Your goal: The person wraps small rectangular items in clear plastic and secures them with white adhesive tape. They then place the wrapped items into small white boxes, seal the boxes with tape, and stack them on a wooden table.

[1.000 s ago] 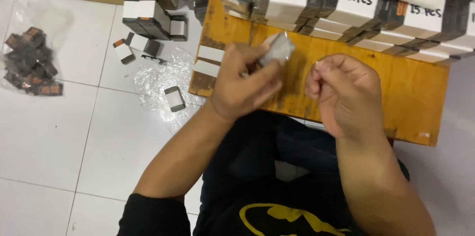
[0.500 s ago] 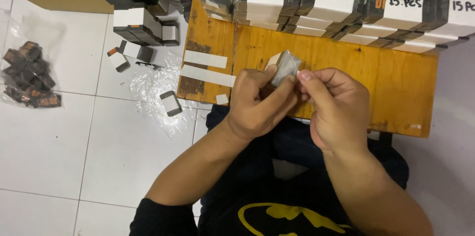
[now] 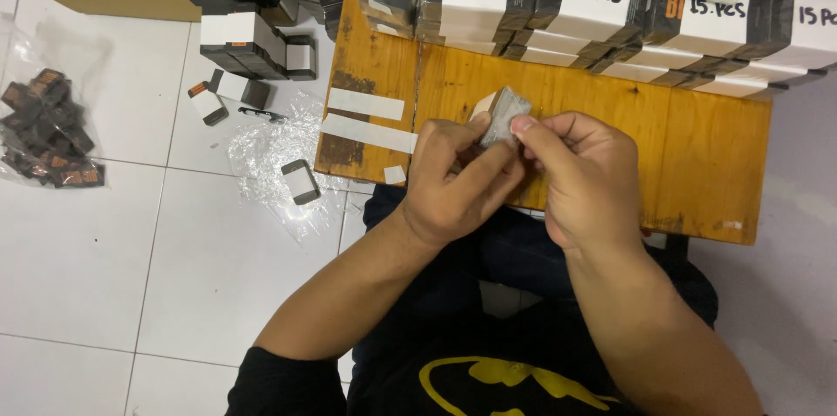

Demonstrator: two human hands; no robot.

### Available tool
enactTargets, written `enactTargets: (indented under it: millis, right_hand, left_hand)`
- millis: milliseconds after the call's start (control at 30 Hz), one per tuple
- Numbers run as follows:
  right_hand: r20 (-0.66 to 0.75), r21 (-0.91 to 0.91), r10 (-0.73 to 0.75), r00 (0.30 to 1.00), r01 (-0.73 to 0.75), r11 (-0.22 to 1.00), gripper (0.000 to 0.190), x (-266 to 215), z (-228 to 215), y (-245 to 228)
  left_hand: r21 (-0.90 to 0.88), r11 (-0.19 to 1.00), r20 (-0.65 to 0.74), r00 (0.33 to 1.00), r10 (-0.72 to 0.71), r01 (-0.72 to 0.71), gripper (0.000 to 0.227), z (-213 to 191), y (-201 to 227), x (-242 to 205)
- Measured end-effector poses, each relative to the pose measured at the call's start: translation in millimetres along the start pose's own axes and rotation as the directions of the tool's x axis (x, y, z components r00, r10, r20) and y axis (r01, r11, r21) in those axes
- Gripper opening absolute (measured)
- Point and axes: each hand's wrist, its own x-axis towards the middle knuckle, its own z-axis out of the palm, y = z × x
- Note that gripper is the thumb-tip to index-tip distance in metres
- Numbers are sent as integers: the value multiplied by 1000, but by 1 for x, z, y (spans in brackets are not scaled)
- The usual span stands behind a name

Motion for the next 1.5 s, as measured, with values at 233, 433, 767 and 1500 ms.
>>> enactTargets:
  millis: [233,433,767,1500]
  right_hand:
    - [55,-8,2,998,-2,1000,13,3,-1,3]
    - [152,125,110,982,-129,984,13,11,-7,19]
    - [285,217,118,951,-184,959,14,18,-9,28]
    - [207,156,-141,968,110,982,36,12,-4,33]
  left_hand:
    - [-3,996,-34,996,-85,85,17,0,0,7]
    - [55,992,72,991,-114,110,20,-4,-4,2]
    - [1,989,115,983,-147,147,20,-10,-6,6]
    - [-217,950,125,972,-200,224,22,-18,-3,15]
